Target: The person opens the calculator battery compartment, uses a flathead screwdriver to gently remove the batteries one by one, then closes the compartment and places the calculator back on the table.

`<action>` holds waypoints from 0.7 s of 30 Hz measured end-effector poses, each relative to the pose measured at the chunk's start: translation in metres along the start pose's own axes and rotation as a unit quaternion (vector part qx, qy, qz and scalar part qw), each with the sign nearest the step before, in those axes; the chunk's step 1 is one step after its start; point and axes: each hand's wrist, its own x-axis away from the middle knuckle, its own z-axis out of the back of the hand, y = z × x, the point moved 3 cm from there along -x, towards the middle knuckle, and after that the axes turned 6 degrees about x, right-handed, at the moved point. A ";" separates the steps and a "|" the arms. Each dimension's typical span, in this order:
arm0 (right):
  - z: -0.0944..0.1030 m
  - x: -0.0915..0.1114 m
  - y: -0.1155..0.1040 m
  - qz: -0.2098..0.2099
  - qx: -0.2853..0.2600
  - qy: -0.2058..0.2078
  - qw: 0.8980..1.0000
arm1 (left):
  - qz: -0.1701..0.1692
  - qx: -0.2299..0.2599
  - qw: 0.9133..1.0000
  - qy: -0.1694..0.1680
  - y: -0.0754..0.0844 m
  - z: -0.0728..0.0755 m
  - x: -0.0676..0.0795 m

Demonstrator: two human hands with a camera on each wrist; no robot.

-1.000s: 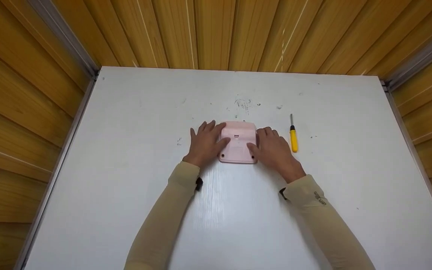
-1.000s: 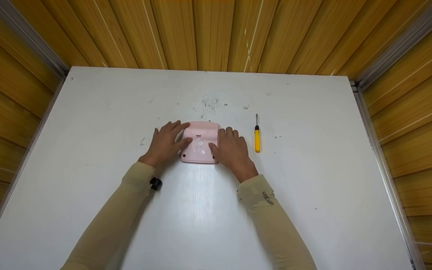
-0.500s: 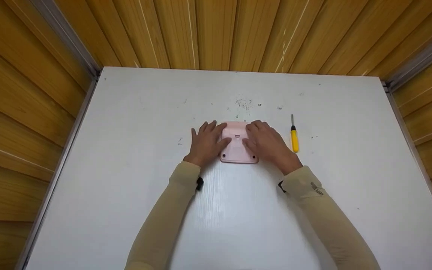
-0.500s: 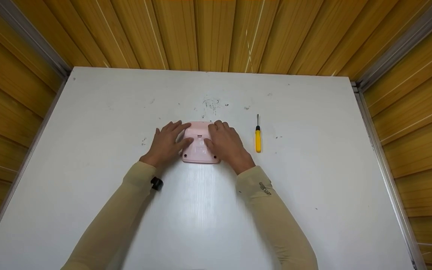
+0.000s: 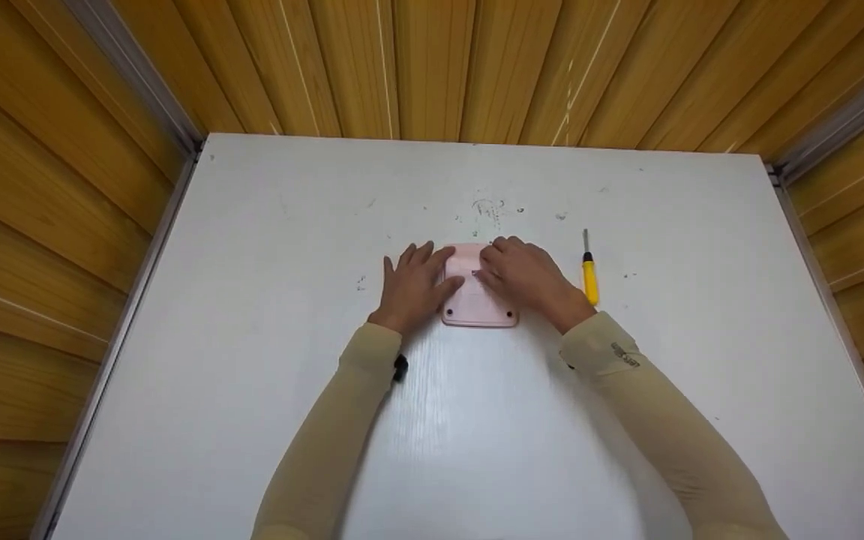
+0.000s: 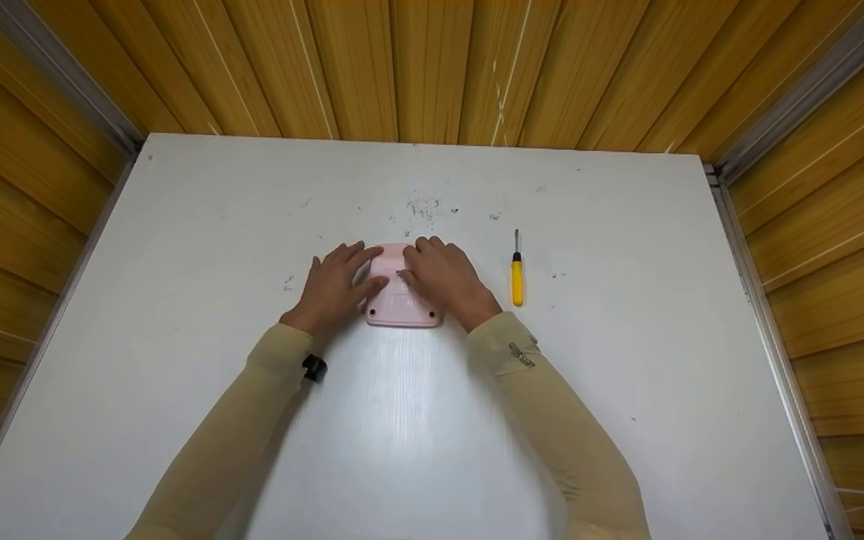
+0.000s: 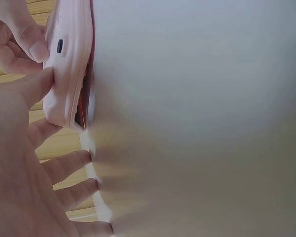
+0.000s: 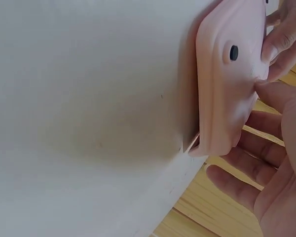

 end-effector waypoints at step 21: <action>0.005 -0.010 -0.001 0.040 0.014 -0.027 0.999 | -0.002 0.011 1.000 0.001 0.000 -0.001 0.000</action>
